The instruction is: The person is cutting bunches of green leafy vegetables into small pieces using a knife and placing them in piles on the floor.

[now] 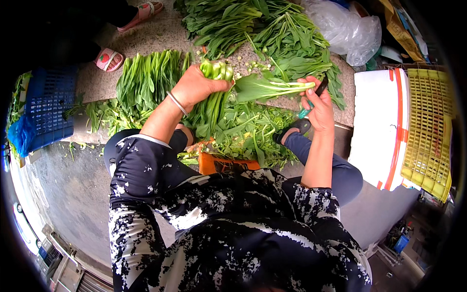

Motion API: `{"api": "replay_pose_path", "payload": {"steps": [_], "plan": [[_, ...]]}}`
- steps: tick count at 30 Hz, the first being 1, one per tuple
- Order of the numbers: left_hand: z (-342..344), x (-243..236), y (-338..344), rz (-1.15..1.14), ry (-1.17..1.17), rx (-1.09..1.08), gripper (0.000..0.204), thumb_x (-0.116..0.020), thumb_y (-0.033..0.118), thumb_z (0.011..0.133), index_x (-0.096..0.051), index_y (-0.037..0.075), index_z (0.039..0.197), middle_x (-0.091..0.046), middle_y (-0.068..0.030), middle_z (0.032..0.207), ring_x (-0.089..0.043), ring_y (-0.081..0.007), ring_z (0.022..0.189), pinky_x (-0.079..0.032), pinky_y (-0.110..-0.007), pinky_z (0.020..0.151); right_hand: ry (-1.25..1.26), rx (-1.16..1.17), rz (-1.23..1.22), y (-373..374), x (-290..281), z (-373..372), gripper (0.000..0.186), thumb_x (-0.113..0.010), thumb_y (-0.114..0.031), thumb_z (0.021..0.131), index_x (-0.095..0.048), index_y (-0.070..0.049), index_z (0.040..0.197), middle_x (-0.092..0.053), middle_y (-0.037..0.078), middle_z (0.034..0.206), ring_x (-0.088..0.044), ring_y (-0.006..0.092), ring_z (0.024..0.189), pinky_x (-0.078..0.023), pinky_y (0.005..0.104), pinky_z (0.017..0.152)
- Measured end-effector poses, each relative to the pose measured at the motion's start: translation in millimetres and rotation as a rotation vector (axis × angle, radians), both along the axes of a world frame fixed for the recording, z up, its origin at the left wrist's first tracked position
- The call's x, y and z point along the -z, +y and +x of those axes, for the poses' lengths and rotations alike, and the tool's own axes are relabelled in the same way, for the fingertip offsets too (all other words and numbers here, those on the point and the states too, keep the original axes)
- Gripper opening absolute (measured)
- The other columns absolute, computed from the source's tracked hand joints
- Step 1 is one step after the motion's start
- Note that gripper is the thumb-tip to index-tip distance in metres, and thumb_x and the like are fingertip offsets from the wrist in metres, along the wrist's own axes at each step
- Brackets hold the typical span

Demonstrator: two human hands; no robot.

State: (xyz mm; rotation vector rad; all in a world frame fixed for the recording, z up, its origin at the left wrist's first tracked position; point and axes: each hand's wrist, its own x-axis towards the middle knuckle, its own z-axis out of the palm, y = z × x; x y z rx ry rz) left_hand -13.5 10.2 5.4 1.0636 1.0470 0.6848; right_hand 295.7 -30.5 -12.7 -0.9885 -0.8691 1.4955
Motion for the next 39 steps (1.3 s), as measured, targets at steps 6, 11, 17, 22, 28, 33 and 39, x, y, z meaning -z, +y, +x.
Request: {"api": "replay_pose_path", "payload": {"steps": [6,11,17,22,28,33,39], "plan": [[-0.9,0.4,2.1,-0.013,0.065,-0.097,0.027,-0.071,0.007,0.066,-0.064,0.005,0.092,-0.064,-0.0006,0.08,-0.057,-0.0094,0.072,-0.046,-0.026,0.069,0.188,-0.041,0.059,-6.5,5.3,16.2,0.03,-0.053,-0.002,0.084,-0.049,-0.004,0.114,-0.057,0.015,0.107,-0.05,0.0129,0.073,-0.037,0.0215,0.051],[-1.1,14.0,4.3,0.309,0.329,-0.123,0.03,-0.071,0.018,0.063,-0.063,0.002,0.088,-0.064,-0.0068,0.077,-0.06,-0.0155,0.069,-0.047,-0.028,0.069,0.31,-0.085,0.076,-9.2,10.1,22.8,0.03,-0.053,-0.003,0.083,-0.05,-0.003,0.113,-0.056,0.015,0.108,-0.049,0.0127,0.072,-0.037,0.0213,0.052],[0.7,14.3,3.2,0.375,0.51,-0.035,0.031,-0.069,0.024,0.062,-0.062,0.002,0.083,-0.064,-0.0107,0.074,-0.061,-0.0203,0.064,-0.048,-0.03,0.065,-0.297,-0.138,-0.155,-3.4,16.0,-1.8,0.021,-0.054,-0.006,0.082,-0.057,0.0,0.102,-0.061,0.008,0.1,-0.046,0.0058,0.064,-0.035,0.0166,0.049],[-0.2,10.0,4.6,0.396,0.457,0.034,0.032,-0.069,0.023,0.062,-0.062,0.001,0.083,-0.063,-0.0114,0.075,-0.06,-0.0193,0.065,-0.048,-0.029,0.064,-0.26,-0.075,-0.162,-4.0,17.8,-12.2,0.022,-0.055,-0.006,0.082,-0.056,0.0,0.104,-0.061,0.009,0.1,-0.047,0.0054,0.064,-0.034,0.0158,0.047],[2.3,11.4,-1.1,0.016,0.075,0.071,0.033,-0.07,0.0,0.067,-0.062,0.004,0.098,-0.062,0.0014,0.087,-0.056,-0.0079,0.078,-0.046,-0.024,0.075,-0.499,-0.148,-0.22,-0.5,17.8,-28.0,0.026,-0.056,-0.007,0.082,-0.054,0.001,0.107,-0.063,0.011,0.096,-0.047,0.004,0.061,-0.033,0.0165,0.046],[9.2,2.2,-6.9,-0.095,-0.085,0.18,0.042,-0.072,-0.002,0.066,-0.056,0.004,0.105,-0.061,-0.0006,0.096,-0.057,-0.01,0.085,-0.046,-0.025,0.079,-0.359,-0.24,-0.179,1.5,-5.8,-65.3,0.027,-0.059,-0.01,0.081,-0.057,0.002,0.105,-0.063,0.005,0.084,-0.04,0.0024,0.05,-0.03,0.0157,0.043],[14.6,-4.2,-11.1,-0.045,-0.324,0.297,0.046,-0.071,0.005,0.067,-0.057,0.002,0.11,-0.063,-0.0038,0.094,-0.057,-0.0108,0.087,-0.044,-0.024,0.081,0.01,-0.192,-0.201,1.1,2.2,-107.2,0.028,-0.057,-0.008,0.083,-0.055,0.002,0.108,-0.05,-0.003,0.071,-0.039,0.0037,0.053,-0.033,0.0175,0.046]]}}
